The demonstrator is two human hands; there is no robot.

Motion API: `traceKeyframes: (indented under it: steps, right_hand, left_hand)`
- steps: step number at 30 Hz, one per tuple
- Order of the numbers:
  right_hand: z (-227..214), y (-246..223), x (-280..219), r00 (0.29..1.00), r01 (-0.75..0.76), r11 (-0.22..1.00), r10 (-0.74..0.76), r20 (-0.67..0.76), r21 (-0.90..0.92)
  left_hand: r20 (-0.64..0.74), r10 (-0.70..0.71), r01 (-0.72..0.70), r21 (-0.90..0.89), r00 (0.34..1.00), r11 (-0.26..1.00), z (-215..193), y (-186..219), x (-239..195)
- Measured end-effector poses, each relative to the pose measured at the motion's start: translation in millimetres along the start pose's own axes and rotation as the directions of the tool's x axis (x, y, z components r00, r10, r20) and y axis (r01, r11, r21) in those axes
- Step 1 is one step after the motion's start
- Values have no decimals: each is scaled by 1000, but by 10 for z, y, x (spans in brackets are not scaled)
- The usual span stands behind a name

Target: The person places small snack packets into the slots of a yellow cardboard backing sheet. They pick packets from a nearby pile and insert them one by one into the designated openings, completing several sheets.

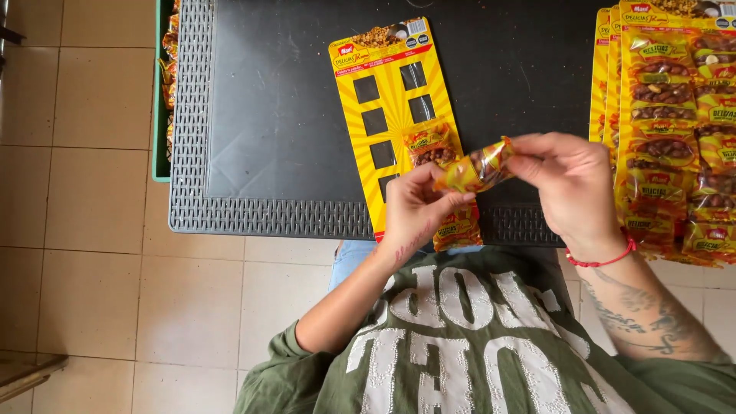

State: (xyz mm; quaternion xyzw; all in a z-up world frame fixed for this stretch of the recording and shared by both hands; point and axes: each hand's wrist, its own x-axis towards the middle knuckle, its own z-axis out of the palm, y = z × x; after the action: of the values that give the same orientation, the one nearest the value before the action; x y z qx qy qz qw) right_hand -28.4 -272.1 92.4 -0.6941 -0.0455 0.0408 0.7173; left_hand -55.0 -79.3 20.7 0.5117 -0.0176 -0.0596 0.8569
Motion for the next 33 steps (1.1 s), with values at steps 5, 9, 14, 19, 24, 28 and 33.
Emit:
traceKeyframes:
  steps: [5, 9, 14, 19, 24, 28, 33]
  right_hand:
    - [-83, -49, 40, 997, 63, 951, -71, 17, 303]
    - [38, 101, 19, 991, -105, 963, 81, 105, 247]
    - [166, 451, -109, 969, -246, 874, 237, 74, 420]
    - [32, 468, -121, 991, -64, 927, 101, -84, 369]
    - [213, 167, -156, 1000, -12, 999, 13, -14, 52]
    - [344, 199, 97, 999, 23, 989, -17, 40, -144]
    - [413, 558, 822, 977, 213, 922, -209, 48, -322]
  left_hand:
    - [103, -17, -13, 284, 995, 959, -96, -95, -131]
    - [20, 5, -2, -110, 1000, 994, -139, -165, -144]
    - [-63, 102, -105, -37, 993, 994, -215, -288, -49]
    - [205, 95, -131, 168, 974, 977, -150, 58, -104]
    - [169, 77, -120, 259, 983, 958, -158, 304, -73]
    - [32, 137, -132, 550, 990, 825, -267, 292, 147]
    - [49, 251, -195, 779, 967, 596, -501, 407, 718]
